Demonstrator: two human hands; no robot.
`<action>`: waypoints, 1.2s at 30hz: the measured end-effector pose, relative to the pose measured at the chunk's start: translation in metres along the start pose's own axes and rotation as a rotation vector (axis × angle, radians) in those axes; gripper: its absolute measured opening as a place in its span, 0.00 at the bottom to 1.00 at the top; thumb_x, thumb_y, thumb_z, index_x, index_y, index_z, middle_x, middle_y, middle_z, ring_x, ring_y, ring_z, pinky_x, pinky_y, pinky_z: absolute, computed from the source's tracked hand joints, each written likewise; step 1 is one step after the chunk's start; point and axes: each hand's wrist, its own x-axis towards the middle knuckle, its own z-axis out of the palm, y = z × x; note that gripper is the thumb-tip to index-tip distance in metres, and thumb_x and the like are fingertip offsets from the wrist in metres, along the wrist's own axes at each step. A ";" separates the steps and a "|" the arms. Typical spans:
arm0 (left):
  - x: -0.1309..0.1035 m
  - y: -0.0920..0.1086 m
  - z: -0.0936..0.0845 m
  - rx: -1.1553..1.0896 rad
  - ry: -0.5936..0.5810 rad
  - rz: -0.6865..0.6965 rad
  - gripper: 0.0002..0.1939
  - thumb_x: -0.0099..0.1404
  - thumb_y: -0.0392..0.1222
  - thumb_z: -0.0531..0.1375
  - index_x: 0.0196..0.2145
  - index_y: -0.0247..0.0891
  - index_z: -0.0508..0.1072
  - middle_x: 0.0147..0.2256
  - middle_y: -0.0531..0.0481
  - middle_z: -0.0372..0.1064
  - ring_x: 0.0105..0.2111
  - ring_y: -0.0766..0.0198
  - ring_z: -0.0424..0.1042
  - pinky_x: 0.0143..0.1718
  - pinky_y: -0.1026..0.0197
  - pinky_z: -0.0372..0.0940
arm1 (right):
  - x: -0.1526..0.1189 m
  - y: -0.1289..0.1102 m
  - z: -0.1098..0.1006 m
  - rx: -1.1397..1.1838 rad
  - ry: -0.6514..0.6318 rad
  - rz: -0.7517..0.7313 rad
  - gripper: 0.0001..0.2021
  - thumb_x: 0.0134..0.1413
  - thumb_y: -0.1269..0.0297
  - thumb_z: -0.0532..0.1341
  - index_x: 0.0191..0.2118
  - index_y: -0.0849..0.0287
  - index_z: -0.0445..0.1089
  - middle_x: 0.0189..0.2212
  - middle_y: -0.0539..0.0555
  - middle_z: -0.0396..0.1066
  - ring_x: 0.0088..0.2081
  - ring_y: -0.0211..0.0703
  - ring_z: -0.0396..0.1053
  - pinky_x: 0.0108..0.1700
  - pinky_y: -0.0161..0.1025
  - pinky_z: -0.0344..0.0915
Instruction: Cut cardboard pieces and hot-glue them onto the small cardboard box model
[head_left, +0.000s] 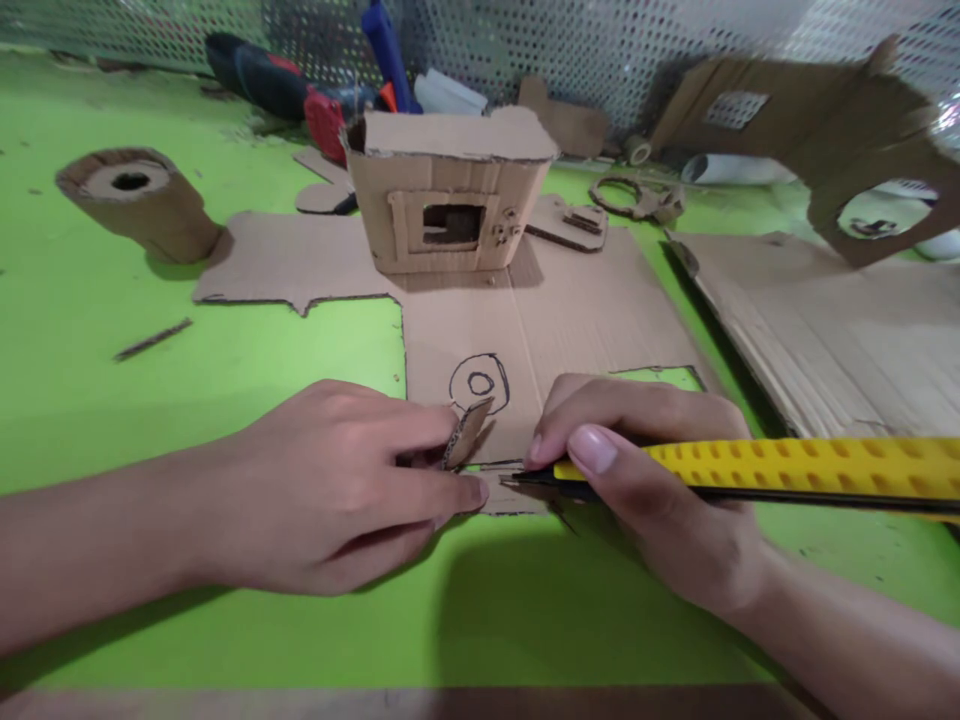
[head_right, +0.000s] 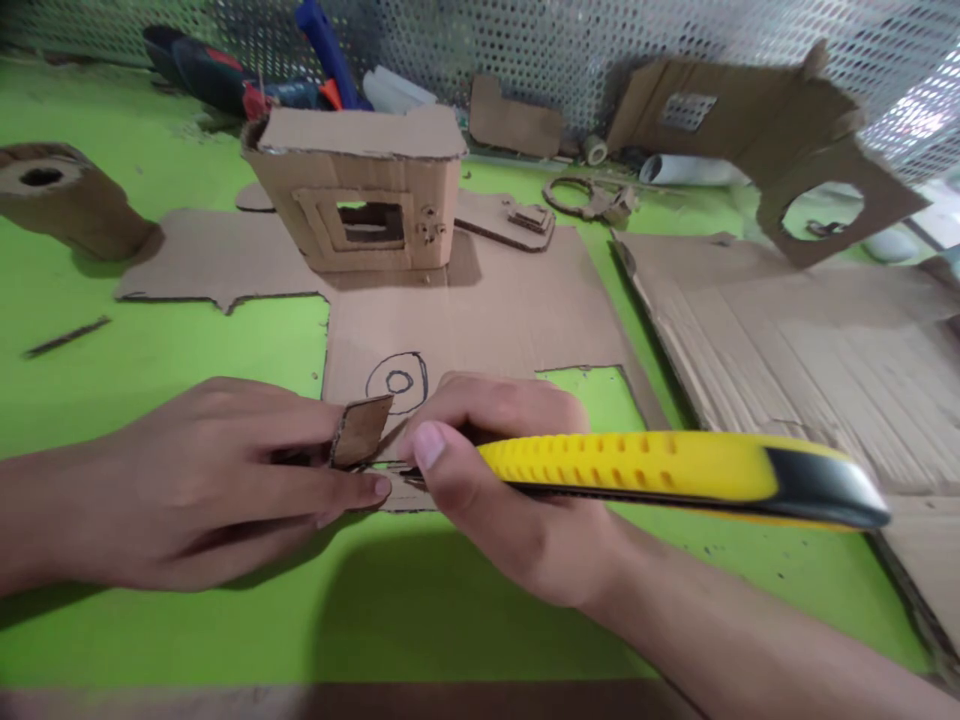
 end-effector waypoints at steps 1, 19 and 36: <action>0.000 0.000 0.000 0.001 -0.008 0.001 0.17 0.77 0.37 0.53 0.56 0.44 0.77 0.42 0.47 0.76 0.31 0.61 0.71 0.29 0.57 0.62 | 0.001 0.000 0.000 0.002 -0.008 -0.006 0.11 0.72 0.62 0.63 0.35 0.56 0.79 0.28 0.51 0.76 0.28 0.38 0.70 0.29 0.35 0.63; 0.002 0.000 -0.002 -0.052 0.090 0.023 0.12 0.70 0.32 0.55 0.44 0.40 0.78 0.33 0.49 0.72 0.26 0.63 0.69 0.26 0.59 0.61 | 0.008 -0.003 0.004 -0.034 -0.083 -0.078 0.07 0.67 0.67 0.65 0.34 0.57 0.77 0.28 0.53 0.77 0.30 0.41 0.76 0.31 0.37 0.69; 0.003 0.000 -0.004 -0.089 0.054 0.006 0.12 0.69 0.31 0.55 0.40 0.41 0.78 0.32 0.49 0.71 0.25 0.63 0.67 0.24 0.60 0.60 | 0.007 -0.002 0.007 -0.033 -0.099 -0.087 0.03 0.62 0.70 0.68 0.35 0.56 0.77 0.28 0.53 0.77 0.29 0.41 0.74 0.29 0.39 0.68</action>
